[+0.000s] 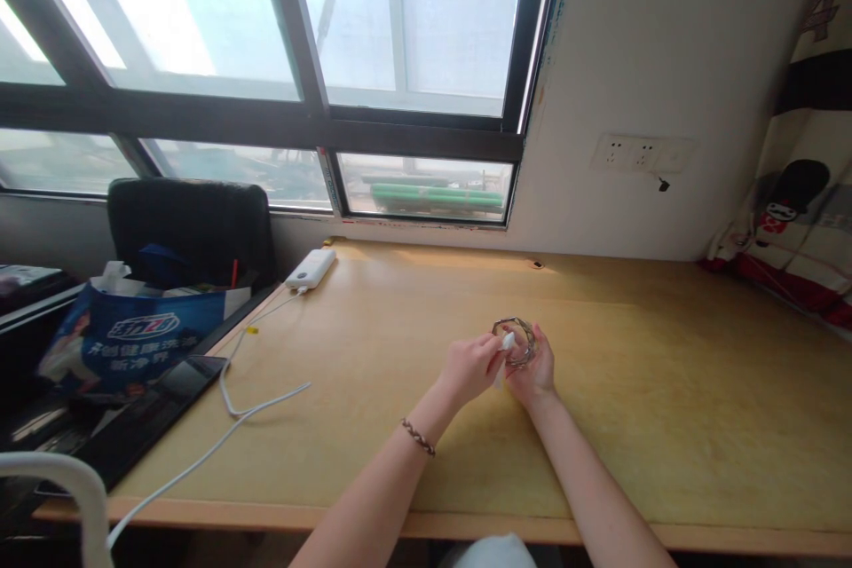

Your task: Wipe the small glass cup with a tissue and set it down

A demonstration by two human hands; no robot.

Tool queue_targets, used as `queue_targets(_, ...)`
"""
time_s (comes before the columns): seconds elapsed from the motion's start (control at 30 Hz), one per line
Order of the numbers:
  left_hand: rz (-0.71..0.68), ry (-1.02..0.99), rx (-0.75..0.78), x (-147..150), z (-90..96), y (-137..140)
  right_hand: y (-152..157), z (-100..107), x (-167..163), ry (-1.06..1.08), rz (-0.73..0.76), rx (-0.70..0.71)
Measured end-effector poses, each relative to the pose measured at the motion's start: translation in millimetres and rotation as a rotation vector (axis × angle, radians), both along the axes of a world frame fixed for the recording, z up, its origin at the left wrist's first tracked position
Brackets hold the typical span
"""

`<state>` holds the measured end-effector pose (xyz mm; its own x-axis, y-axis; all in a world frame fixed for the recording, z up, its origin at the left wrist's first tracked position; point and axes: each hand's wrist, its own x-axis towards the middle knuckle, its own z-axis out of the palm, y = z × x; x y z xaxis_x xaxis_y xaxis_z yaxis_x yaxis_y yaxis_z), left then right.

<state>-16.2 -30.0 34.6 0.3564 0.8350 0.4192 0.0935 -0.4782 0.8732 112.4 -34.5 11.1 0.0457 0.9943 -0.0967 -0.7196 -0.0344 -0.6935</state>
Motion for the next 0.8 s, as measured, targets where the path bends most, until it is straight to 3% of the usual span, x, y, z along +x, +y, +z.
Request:
queue_targets(0.2, 0.077, -0.229, -0.193, -2.9, 0.1, 3.2, 0.4, -2.8, -1.7, -0.052, 0.122, -0.047)
queue_targets(0.47, -0.064, -0.075, -0.132, -3.5, -0.5, 5.0, 1.2, -4.3, 0.4, 0.009, 0.041, -0.076)
queue_targets(0.67, -0.079, -0.072, -0.217, -0.3, -2.0, 2.6, 5.4, -12.0, 2.3, -0.032, 0.014, -0.039)
queue_targets(0.8, -0.101, -0.004, -0.141, 5.5, -1.3, 0.4, 5.3, -11.4, 2.1, -0.052, 0.02, -0.01)
